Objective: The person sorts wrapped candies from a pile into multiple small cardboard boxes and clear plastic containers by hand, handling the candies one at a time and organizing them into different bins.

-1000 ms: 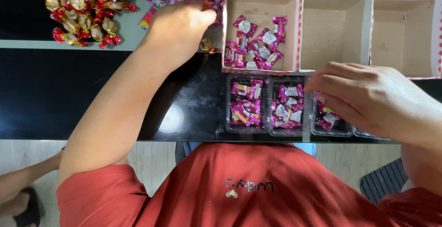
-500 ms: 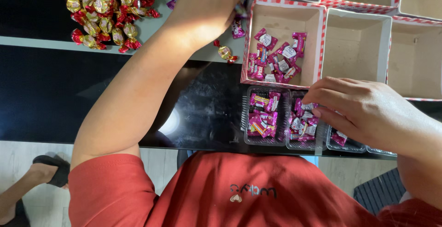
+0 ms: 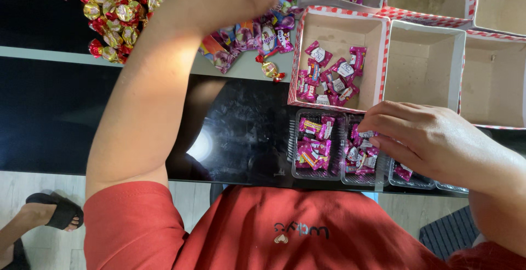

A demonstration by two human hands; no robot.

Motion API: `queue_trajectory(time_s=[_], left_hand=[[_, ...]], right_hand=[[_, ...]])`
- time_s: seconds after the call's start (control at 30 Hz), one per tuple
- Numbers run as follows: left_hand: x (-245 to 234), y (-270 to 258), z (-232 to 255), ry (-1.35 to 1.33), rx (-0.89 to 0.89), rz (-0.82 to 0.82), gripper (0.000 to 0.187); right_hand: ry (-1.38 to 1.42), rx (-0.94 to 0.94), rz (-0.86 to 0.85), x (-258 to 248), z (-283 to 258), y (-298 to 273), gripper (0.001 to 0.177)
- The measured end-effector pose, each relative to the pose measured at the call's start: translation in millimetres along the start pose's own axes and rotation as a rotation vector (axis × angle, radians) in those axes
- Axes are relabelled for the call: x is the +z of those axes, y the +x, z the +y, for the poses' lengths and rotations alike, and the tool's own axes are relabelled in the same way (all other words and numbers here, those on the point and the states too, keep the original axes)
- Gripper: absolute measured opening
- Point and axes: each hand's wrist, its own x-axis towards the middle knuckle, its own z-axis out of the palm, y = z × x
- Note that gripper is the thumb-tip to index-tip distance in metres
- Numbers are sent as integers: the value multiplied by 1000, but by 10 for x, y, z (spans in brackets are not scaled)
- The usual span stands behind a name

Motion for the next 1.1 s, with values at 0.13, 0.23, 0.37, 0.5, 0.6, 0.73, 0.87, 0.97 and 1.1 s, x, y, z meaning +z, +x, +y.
queue_trajectory(time_s=[0.13,0.23,0.37,0.5,0.6,0.73,0.87,0.97,1.1], left_hand=[[58,-45,260,15,205,-68,8],[330,-49,351,234,277,-128,7],[607,-73,430,235,155,-207,20],[788,-72,400,374,198,-64,16],[865,-92,359,407,184,-54,14],[914,-146,322,374,141,-62,18],[921,-150,308,491,246,-19,13],[860,-156,339,606,277,-35,9],[558,-140,438,516,353,71,5]], right_hand=[[11,-14,-4,10,-5,-9,25],[15,-14,-12,20,-15,-6,29],[22,-28,-7,17,-38,15,29],[20,-33,-12,35,-37,5,32],[25,-41,-13,48,-29,-1,30],[21,-68,14,40,-33,24,26],[48,-80,68,-15,-35,72,22],[46,-41,96,-48,-45,94,25],[59,-80,143,-63,-33,91,22]])
